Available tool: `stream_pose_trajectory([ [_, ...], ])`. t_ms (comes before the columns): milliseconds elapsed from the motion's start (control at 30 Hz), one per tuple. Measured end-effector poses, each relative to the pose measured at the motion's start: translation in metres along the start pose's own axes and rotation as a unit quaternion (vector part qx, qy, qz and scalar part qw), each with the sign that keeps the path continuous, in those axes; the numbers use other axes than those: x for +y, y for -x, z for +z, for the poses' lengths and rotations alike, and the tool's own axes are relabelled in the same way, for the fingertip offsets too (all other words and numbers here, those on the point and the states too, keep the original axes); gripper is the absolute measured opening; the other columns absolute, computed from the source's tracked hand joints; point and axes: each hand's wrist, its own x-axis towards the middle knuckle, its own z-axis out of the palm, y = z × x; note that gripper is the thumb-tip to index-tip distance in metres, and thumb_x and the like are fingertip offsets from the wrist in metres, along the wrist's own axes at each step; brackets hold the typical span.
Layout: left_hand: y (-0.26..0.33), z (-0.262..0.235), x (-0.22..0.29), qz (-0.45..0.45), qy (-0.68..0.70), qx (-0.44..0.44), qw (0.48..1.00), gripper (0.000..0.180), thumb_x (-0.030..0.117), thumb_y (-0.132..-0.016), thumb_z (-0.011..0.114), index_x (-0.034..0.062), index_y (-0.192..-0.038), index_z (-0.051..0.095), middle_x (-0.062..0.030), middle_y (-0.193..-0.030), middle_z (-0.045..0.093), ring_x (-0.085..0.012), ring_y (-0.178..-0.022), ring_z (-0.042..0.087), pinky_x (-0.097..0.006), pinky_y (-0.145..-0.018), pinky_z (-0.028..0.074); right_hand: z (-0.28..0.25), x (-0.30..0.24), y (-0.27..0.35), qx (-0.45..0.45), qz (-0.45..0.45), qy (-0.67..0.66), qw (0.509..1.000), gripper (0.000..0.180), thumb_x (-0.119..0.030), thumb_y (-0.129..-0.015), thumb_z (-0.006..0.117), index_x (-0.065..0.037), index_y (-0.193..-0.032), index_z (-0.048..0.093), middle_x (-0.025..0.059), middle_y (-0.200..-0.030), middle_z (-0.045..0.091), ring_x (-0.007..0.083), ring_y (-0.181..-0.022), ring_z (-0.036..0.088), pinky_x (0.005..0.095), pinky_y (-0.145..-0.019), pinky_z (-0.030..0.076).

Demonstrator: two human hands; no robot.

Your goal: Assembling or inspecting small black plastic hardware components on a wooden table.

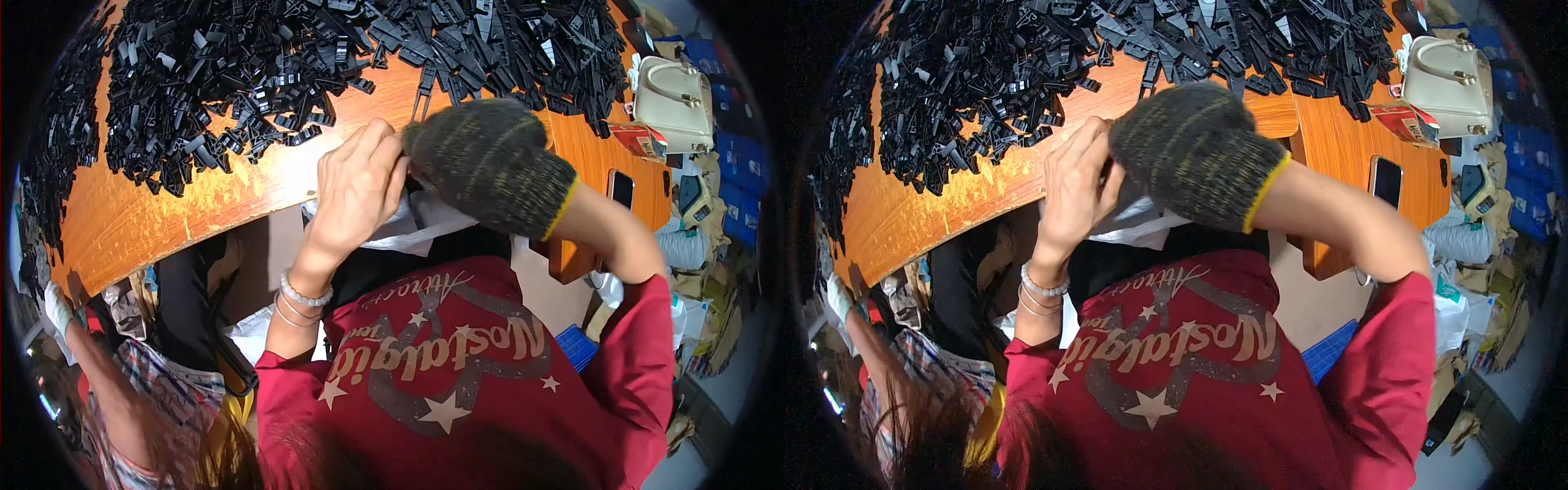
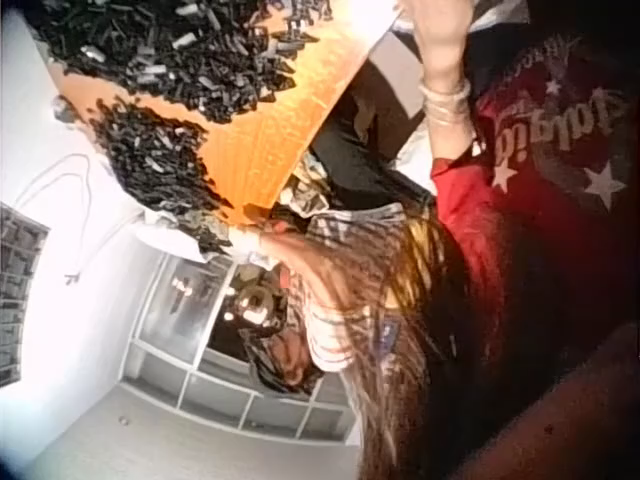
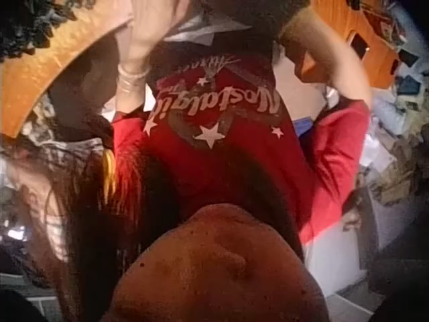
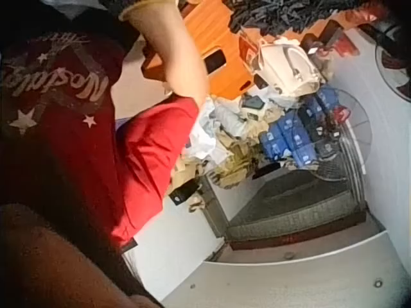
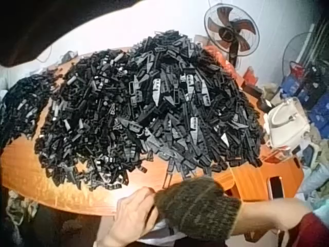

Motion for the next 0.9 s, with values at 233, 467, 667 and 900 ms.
stream_pose_trajectory([
  [233,0.006,0.006,-0.004,-0.015,-0.021,0.014,1.0,0.017,0.002,-0.067,0.063,0.0009,-0.083,0.057,-0.0108,-0.081,0.05,-0.0299,-0.074,0.058,-0.039,-0.06,0.048,0.006,0.026,-0.013,-0.048,-0.142,0.067,0.986,0.029,-0.023,-0.083,0.065,-0.009,-0.109,0.065,0.0081,-0.091,0.066,0.0254,-0.083,0.064,0.0377,-0.07,0.051],
  [467,0.005,0.008,-0.006,0.0,-0.017,0.017,1.0,0.021,0.002,-0.068,0.064,0.0011,-0.088,0.059,-0.0104,-0.081,0.052,-0.0298,-0.073,0.059,-0.039,-0.059,0.048,0.021,0.031,-0.005,-0.005,-0.088,-0.094,0.992,0.027,-0.022,-0.081,0.064,-0.008,-0.105,0.063,0.0105,-0.091,0.065,0.0261,-0.085,0.065,0.0389,-0.072,0.052],
  [667,0.007,0.01,-0.006,-0.012,0.035,0.06,0.998,0.017,0.001,-0.075,0.065,0.0021,-0.092,0.061,-0.0119,-0.084,0.055,-0.0318,-0.074,0.06,-0.04,-0.062,0.047,0.005,-0.001,-0.005,-0.099,0.143,-0.045,0.984,0.031,-0.035,-0.091,0.059,-0.008,-0.107,0.063,0.012,-0.089,0.068,0.0269,-0.078,0.068,0.0372,-0.062,0.054],
  [900,0.024,-0.012,0.013,-0.187,0.239,0.045,0.952,0.013,-0.002,-0.081,0.068,-0.0006,-0.093,0.064,-0.0074,-0.078,0.059,-0.0133,-0.063,0.054,-0.025,-0.06,0.045,0.036,-0.018,0.045,0.124,0.191,-0.19,0.955,0.038,-0.029,-0.089,0.064,-0.01,-0.122,0.061,0.0104,-0.095,0.068,0.0262,-0.08,0.068,0.0351,-0.068,0.055],
])
